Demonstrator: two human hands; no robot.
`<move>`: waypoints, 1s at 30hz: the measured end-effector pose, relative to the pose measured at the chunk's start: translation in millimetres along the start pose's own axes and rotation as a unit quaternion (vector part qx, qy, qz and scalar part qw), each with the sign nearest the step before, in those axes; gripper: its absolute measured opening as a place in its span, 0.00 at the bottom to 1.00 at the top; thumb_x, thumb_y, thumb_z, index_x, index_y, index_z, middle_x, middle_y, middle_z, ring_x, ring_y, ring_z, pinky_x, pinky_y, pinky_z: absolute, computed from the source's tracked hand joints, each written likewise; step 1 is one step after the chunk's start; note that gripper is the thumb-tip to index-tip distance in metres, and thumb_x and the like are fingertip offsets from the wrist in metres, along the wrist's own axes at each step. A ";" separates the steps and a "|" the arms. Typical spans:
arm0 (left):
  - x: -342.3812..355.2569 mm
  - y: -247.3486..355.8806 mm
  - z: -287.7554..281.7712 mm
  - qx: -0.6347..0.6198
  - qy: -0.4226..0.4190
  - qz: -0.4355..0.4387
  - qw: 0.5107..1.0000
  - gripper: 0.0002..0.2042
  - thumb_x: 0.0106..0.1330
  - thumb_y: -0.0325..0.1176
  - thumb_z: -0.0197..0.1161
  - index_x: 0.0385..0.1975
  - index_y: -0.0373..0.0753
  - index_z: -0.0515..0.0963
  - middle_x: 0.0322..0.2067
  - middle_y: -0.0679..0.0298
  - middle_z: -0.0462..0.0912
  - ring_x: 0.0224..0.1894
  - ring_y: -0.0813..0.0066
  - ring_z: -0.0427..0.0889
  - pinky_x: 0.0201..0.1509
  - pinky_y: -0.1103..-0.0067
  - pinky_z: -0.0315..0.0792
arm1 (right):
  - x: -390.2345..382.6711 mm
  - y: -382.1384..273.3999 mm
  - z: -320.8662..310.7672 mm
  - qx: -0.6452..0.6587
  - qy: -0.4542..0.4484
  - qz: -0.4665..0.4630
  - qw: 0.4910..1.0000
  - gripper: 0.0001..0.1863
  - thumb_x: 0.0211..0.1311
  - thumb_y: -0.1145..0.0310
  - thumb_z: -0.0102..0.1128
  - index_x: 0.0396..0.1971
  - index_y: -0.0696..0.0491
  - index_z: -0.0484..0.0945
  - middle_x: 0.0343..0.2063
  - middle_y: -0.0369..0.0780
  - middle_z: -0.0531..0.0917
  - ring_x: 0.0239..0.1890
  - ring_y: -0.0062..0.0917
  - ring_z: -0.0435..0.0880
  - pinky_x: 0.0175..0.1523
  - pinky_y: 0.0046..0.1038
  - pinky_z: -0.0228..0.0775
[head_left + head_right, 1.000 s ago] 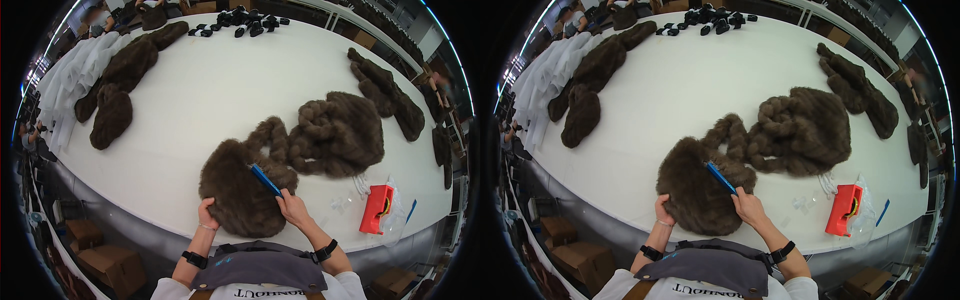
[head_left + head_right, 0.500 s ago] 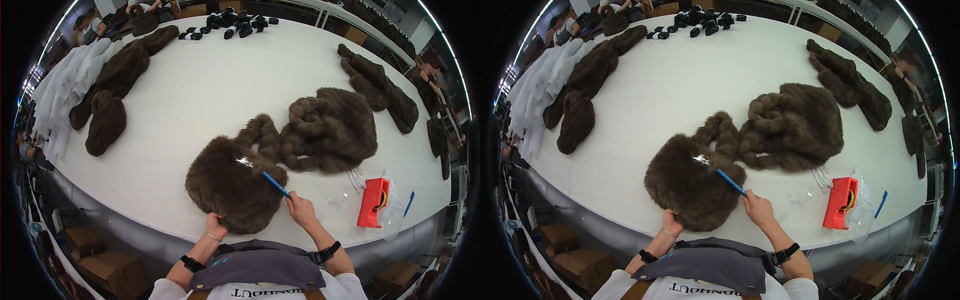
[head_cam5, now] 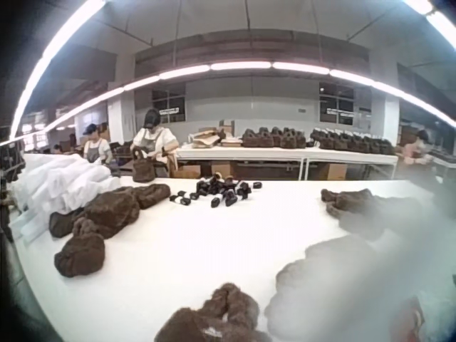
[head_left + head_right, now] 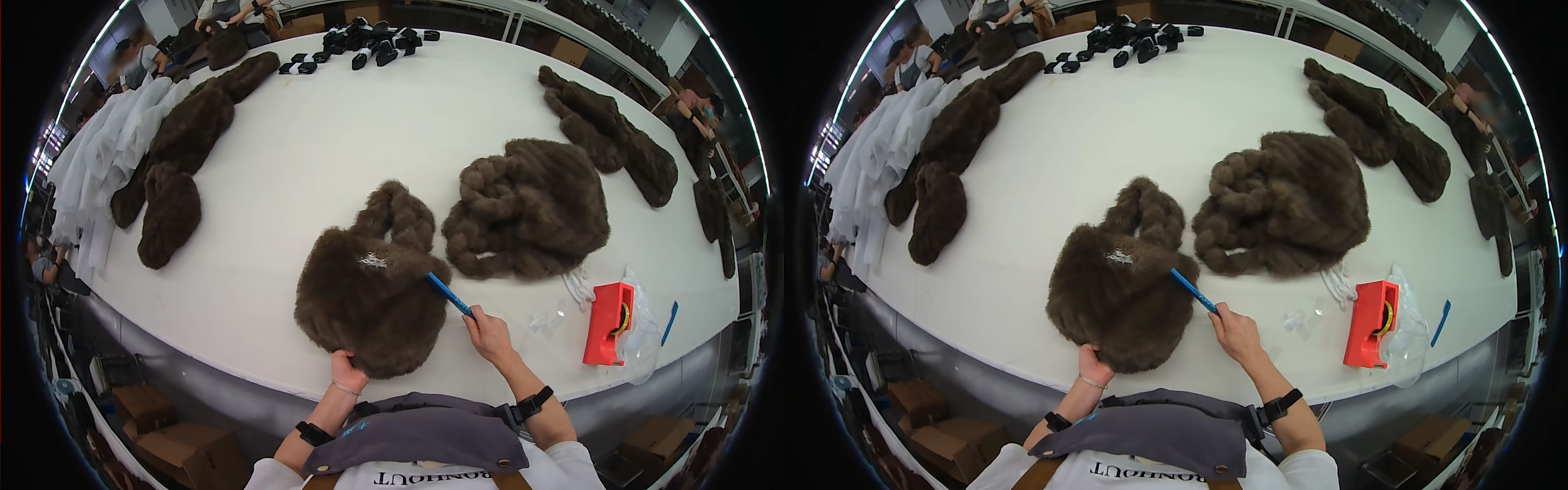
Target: Finishing and cleaning faux-fur bags using a comb, scissors, and tape.
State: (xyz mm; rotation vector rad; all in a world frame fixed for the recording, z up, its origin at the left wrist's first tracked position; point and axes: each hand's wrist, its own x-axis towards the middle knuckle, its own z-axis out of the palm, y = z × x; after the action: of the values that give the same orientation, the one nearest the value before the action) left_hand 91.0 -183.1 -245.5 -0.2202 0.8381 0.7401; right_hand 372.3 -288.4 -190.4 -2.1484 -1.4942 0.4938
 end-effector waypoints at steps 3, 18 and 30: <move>0.3 4.1 4.8 -0.029 -0.016 0.015 0.999 0.28 0.44 0.26 0.45 0.52 0.31 0.68 0.54 0.51 0.70 0.58 0.51 0.66 0.65 0.58 0.56 | -11.1 -19.7 -1.1 0.109 -0.036 -0.006 0.993 0.08 0.62 0.63 0.50 0.32 0.52 0.66 0.14 0.45 0.75 0.18 0.43 0.75 0.22 0.39 0.65; -74.0 12.3 41.6 0.589 -0.267 -0.147 0.749 0.16 0.58 0.31 0.58 0.46 0.35 0.73 0.47 0.61 0.73 0.48 0.71 0.73 0.48 0.74 0.69 | 24.8 4.9 4.2 0.246 0.075 0.093 0.962 0.09 0.64 0.66 0.50 0.29 0.56 0.69 0.10 0.41 0.70 0.12 0.28 0.70 0.20 0.28 0.61; 1.3 45.7 58.4 0.847 -0.127 0.417 0.303 0.27 0.35 0.34 0.72 0.38 0.32 0.71 0.38 0.55 0.72 0.45 0.55 0.68 0.50 0.71 0.67 | -32.7 -51.8 3.5 0.186 -0.041 -0.038 0.981 0.07 0.61 0.67 0.54 0.35 0.54 0.70 0.13 0.45 0.73 0.16 0.38 0.75 0.22 0.32 0.65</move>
State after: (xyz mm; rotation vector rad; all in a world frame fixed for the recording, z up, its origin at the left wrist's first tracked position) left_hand 95.7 -122.5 -203.0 2.4313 0.9635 0.3662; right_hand 319.4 -303.3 -163.0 -1.7942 -1.3922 0.7766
